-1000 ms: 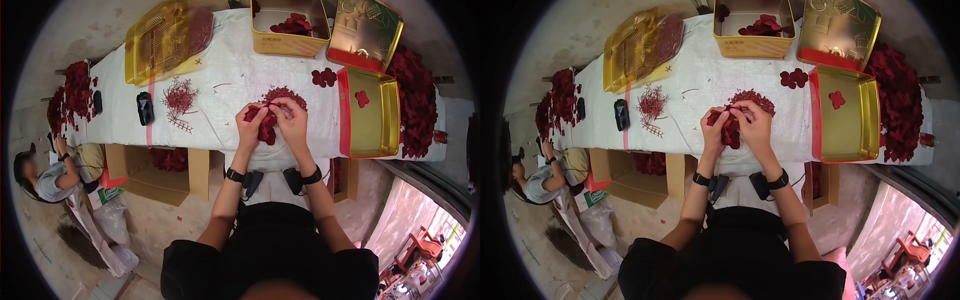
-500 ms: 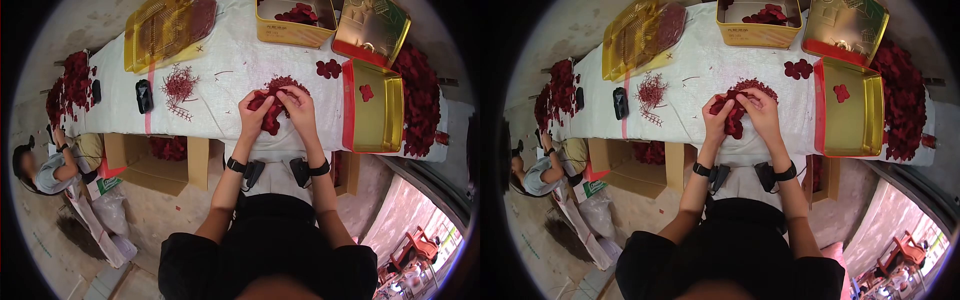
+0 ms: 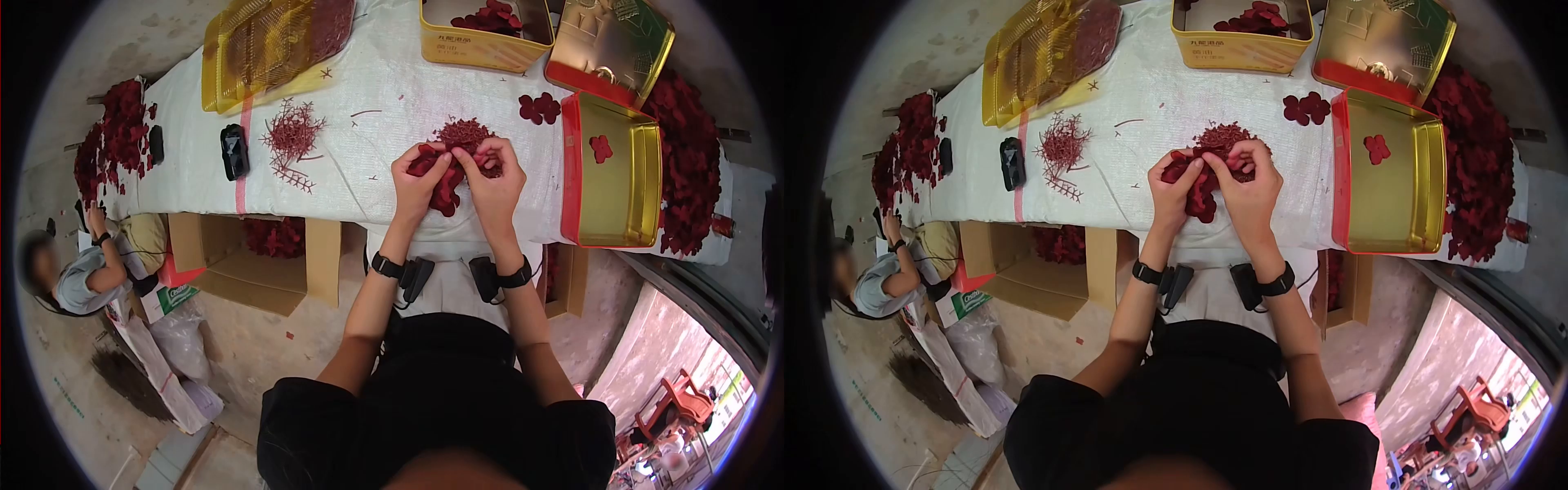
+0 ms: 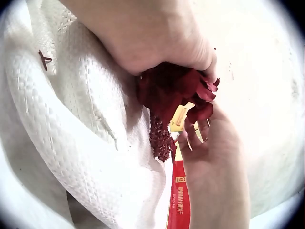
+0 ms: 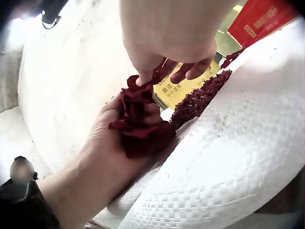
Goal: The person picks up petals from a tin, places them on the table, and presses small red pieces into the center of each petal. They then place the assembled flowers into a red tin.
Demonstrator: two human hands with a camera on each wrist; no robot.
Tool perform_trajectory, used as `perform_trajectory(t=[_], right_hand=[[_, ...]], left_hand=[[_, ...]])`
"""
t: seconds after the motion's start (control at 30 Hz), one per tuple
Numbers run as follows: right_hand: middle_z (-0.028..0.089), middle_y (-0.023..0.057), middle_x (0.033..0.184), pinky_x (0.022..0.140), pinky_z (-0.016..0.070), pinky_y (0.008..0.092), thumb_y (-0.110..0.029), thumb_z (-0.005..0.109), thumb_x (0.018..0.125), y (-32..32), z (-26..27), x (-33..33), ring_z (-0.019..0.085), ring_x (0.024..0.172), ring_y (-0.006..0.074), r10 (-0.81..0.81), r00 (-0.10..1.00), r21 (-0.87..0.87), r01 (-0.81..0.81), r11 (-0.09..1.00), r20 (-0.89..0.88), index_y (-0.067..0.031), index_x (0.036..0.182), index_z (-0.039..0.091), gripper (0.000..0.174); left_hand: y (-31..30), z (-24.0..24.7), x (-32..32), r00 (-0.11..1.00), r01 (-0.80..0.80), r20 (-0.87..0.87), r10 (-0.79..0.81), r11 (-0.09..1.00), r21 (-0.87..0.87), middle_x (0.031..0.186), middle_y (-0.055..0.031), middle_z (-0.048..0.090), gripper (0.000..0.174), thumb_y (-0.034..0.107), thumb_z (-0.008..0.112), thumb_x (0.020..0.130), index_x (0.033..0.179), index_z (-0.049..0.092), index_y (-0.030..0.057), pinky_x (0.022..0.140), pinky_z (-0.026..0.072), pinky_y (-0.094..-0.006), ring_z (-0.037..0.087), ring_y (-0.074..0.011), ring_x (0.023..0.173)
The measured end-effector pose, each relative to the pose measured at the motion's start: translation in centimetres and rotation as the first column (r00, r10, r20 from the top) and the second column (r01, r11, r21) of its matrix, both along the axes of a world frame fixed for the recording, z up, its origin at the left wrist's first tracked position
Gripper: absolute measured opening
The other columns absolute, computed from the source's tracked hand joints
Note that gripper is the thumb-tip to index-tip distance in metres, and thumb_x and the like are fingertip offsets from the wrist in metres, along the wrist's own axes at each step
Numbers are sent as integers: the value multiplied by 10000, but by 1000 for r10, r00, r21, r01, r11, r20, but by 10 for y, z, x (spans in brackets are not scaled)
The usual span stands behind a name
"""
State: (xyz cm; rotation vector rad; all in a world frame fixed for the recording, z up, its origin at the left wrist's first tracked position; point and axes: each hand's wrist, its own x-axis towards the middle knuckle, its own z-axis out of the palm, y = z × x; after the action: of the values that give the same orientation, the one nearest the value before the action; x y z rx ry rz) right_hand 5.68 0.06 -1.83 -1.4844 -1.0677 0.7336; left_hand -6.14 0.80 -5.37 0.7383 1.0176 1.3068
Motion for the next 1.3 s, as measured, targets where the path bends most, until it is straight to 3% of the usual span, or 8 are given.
perform_trajectory(t=[0.1, 0.3, 0.4, 0.6, 0.9, 1.3], right_hand=[[587, 27, 768, 616, 431, 249, -75, 768, 715, 2, 2, 2, 530, 668, 122, 67, 988, 40, -73, 997, 139, -27, 778, 600, 185], [607, 85, 882, 749, 451, 317, -57, 702, 765, 3, 3, 4, 565, 841, 228, 152, 971, 74, -168, 983, 183, -29, 857, 655, 108], [596, 93, 905, 780, 443, 334, -58, 691, 773, 2, 4, 4, 559, 879, 252, 144, 946, 109, -183, 977, 291, -25, 854, 649, 97], [583, 90, 924, 755, 449, 314, -63, 678, 799, 2, 5, 5, 563, 848, 234, 159, 969, 78, -177, 981, 190, -20, 868, 634, 93], [576, 62, 959, 676, 429, 254, -60, 669, 818, 2, 6, 8, 534, 783, 144, 175, 978, 70, -183, 981, 117, -29, 884, 629, 82], [571, 65, 995, 701, 425, 264, -102, 675, 820, 6, 1, 8, 543, 860, 170, 208, 975, 42, -212, 976, 83, -45, 888, 651, 92]], left_hand=[[0, 3, 1, 1000, -5, 16, 5, 1000, 8, 811, -23, 652, 120, 7, 678, 816, 930, 646, -12, 634, 485, -196, 608, -65, 688], [0, 2, -1, 999, 10, 30, -11, 999, 42, 829, -32, 657, 130, 12, 680, 819, 945, 654, -11, 646, 491, -193, 609, -67, 702], [-1, 1, -1, 999, 8, 43, -9, 999, 39, 831, -32, 657, 128, 20, 683, 822, 943, 654, -11, 640, 492, -194, 605, -65, 701], [0, 2, 0, 998, -17, 55, 18, 1000, -13, 815, -28, 653, 114, 34, 679, 829, 929, 653, -13, 627, 493, -194, 601, -64, 689], [1, 2, -2, 998, -6, 65, 10, 998, -66, 818, -32, 657, 121, 57, 674, 839, 930, 655, -20, 631, 498, -199, 599, -67, 682], [0, 2, -1, 996, 2, 88, 2, 999, -44, 833, -39, 655, 146, 42, 685, 828, 953, 651, -26, 631, 503, -201, 607, -72, 696]])
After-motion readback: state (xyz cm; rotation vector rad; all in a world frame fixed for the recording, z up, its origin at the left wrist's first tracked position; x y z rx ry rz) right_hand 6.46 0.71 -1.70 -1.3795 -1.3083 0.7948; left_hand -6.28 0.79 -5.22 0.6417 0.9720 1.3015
